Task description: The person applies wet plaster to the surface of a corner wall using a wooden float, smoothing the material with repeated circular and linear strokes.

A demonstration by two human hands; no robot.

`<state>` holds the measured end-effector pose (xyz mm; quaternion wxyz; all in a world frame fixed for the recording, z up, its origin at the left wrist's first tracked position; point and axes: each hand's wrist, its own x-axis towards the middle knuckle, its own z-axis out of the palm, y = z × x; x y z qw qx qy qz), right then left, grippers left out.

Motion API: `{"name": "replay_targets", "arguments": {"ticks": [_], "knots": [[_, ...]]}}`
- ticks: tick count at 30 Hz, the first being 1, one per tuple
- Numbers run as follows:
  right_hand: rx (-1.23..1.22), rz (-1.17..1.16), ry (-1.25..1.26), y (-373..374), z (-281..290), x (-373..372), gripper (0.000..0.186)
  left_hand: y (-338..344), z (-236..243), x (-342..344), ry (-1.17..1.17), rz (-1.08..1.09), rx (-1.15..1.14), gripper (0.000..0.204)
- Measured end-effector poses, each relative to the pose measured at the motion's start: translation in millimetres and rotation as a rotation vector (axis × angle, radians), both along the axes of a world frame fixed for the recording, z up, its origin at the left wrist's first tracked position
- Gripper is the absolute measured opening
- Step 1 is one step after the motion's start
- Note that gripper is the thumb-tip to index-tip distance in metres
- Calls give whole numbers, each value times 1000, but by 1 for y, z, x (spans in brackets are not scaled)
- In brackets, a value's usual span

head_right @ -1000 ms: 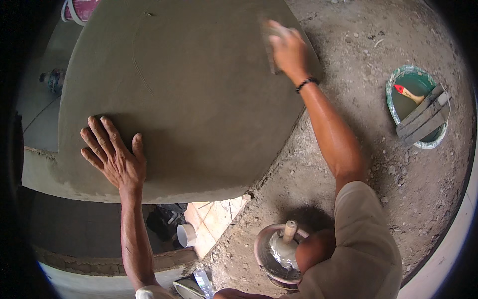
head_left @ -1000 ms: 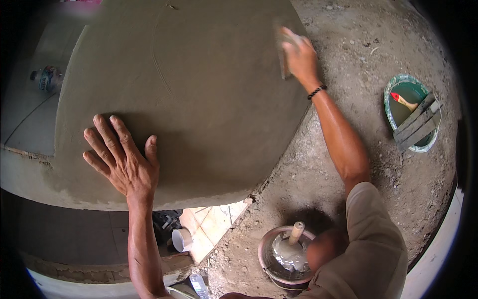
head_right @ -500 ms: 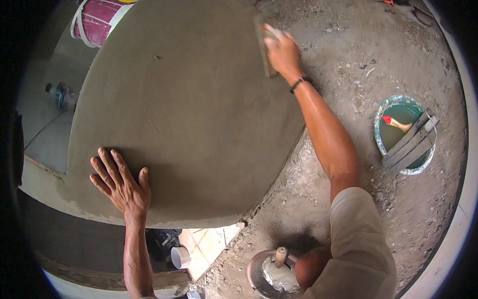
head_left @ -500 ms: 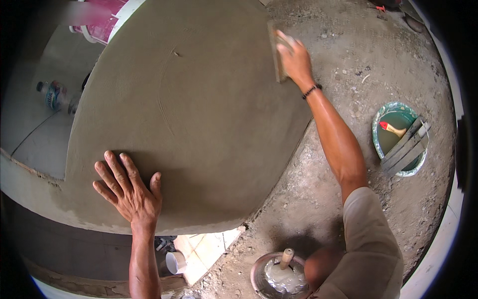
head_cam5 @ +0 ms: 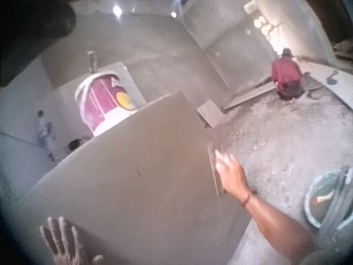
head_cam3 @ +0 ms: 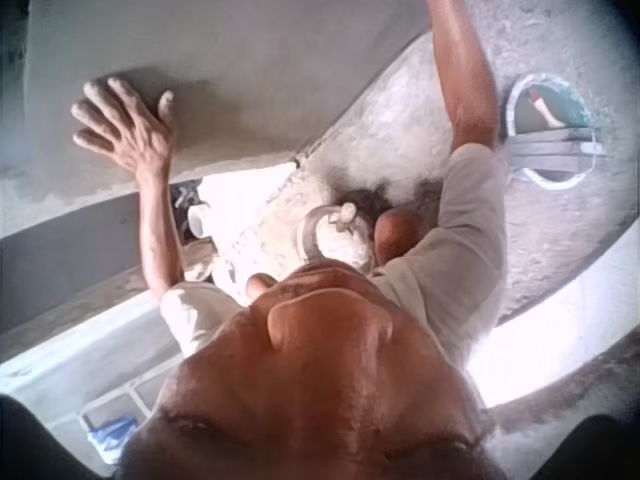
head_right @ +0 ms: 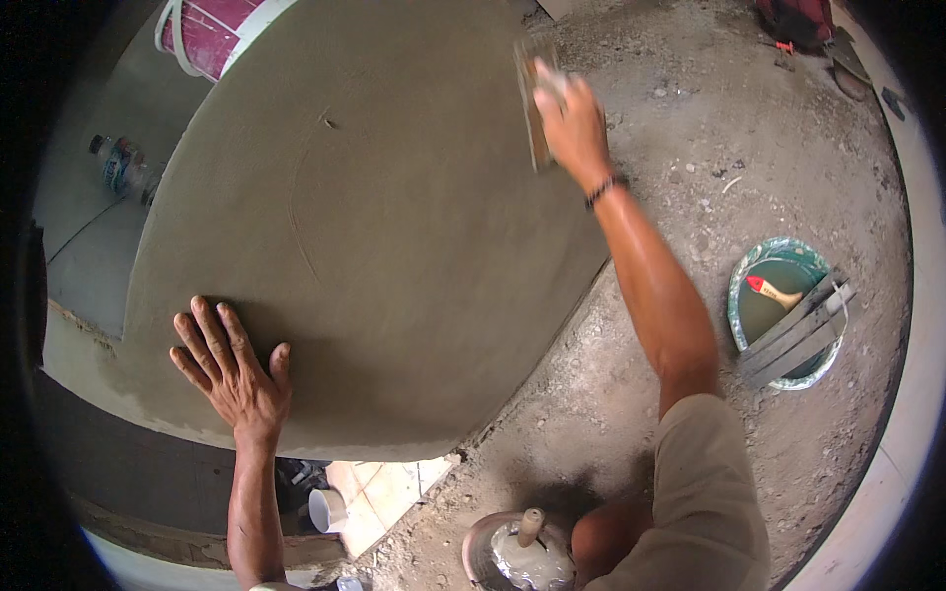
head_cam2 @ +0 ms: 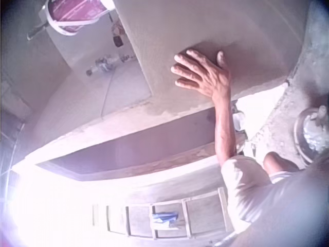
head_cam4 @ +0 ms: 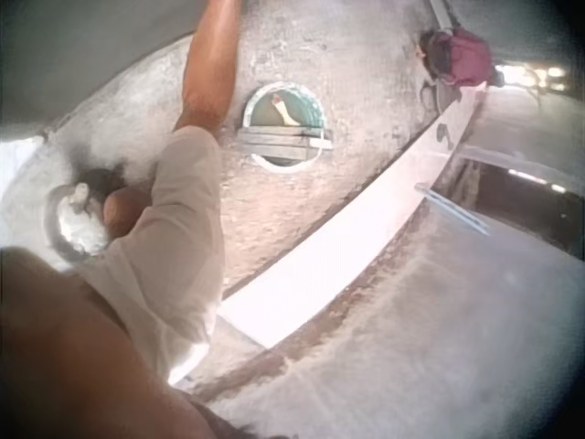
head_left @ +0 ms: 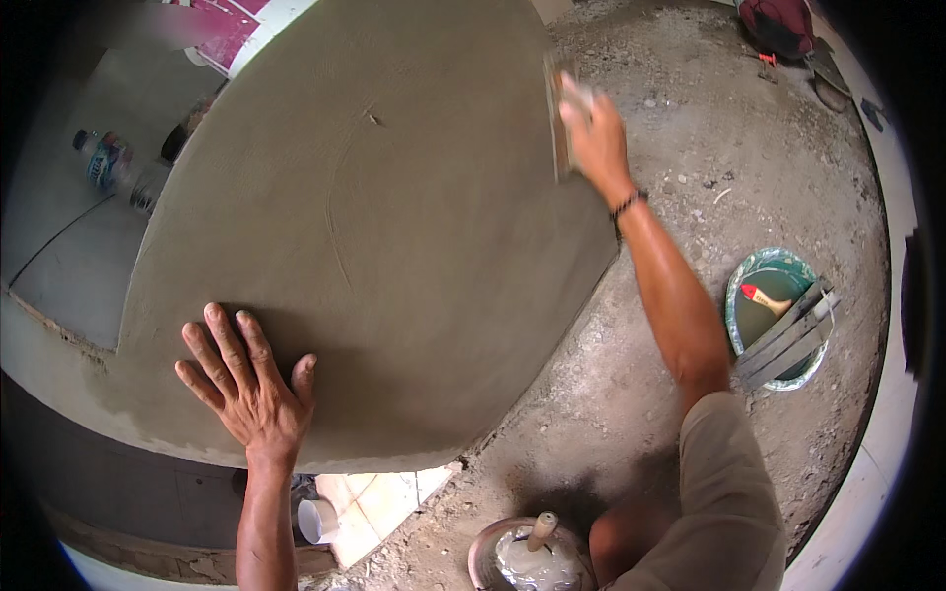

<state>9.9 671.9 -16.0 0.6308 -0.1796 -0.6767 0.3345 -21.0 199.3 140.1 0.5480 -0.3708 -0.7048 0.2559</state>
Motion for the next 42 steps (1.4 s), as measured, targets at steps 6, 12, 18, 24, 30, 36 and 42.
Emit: {"name": "replay_targets", "arguments": {"ticks": [6,12,18,24,30,36,42], "knots": [[-269,11,-52,-60,-173,10,46,8,0,-5,-21,-18,-8,85],[-208,-44,116,-21,10,-22,42,0,2,-3,-66,27,-16,84],[109,35,67,-66,155,-2,37,-2,0,4,-136,41,-8,85],[292,84,-42,-118,-5,15,41,2,2,5,-151,-12,17,84],[-71,-23,106,-61,70,-8,40,5,-2,0,-166,-39,25,85],[459,213,78,-201,102,15,44,-5,3,6,-177,1,24,85],[98,96,-42,-162,-69,22,38,11,-1,2,-192,-30,37,84]]}}
